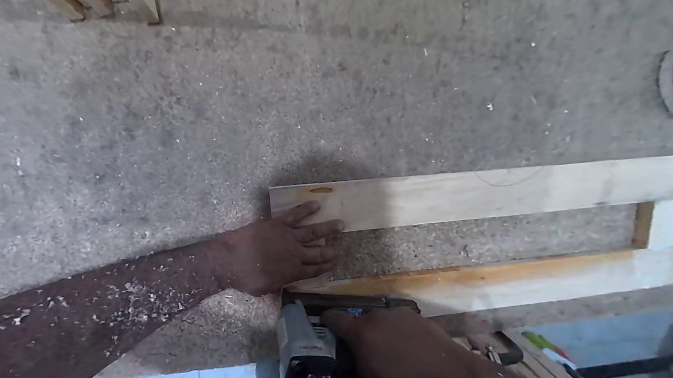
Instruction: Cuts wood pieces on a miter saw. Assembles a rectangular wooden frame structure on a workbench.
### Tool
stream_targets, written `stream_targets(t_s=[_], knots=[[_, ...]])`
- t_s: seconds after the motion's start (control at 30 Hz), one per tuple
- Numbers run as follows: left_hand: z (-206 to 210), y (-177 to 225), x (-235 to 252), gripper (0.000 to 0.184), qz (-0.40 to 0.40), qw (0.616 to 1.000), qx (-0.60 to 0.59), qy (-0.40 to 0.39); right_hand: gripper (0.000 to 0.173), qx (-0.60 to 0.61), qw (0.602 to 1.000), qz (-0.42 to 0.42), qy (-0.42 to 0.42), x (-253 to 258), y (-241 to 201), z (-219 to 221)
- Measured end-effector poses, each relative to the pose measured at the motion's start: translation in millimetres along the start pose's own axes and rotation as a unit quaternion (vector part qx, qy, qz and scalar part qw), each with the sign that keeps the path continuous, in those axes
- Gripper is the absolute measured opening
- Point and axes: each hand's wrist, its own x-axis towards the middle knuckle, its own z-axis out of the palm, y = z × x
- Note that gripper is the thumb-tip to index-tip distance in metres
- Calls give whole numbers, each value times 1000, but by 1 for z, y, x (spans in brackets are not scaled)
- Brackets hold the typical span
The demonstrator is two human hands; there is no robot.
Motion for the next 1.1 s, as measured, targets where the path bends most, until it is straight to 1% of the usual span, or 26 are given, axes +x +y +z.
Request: stream_targets(t_s=[0.07, 0.2, 0.4, 0.47, 0.53, 0.63, 0.7, 0.73, 0.83, 0.93, 1.0, 1.1], knots=[[-2, 0, 1, 86, -2, 1000, -2, -12, 48, -1, 1000, 6, -1, 2, -1, -1], [0, -1, 0, 84, -1, 1000, -21, -3, 47, -3, 1000, 15, -19, 3, -3, -4], [2, -1, 0, 79, 0, 1000, -17, 9, 45, 1, 998, 54, -41, 2, -6, -5], [1, -1, -1, 82, -1, 1000, -17, 8, 47, 4, 997, 58, -42, 3, -7, -4], [1, 0, -1, 80, 0, 1000, -13, 9, 52, 6, 997, 67, -49, 2, -6, -4], [0, 0, 0, 84, -3, 1000, -14, 3, 49, 5, 995, 81, -58, -1, -3, -5], [0, 0, -1, 86, -1, 1000, -11, -1, 53, 6, 994, 85, -65, -3, -1, -7], [1, 0, -1, 84, -1, 1000, -13, 4, 55, 7, 994, 86, -65, -4, 0, -7], [1, 0, -2, 80, -5, 1000, -25, 16, 51, 10, 994, 91, -64, -7, 4, -6], [4, -1, -3, 75, 0, 999, -23, 32, 54, 15, 994, 94, -57, -10, 9, -4], [6, -1, -2, 73, 0, 999, -21, 44, 51, 17, 993, 99, -60, -12, 11, -4], [9, -2, -3, 73, 0, 998, -28, 63, 57, 24, 992, 106, -62, -14, 16, -5]])
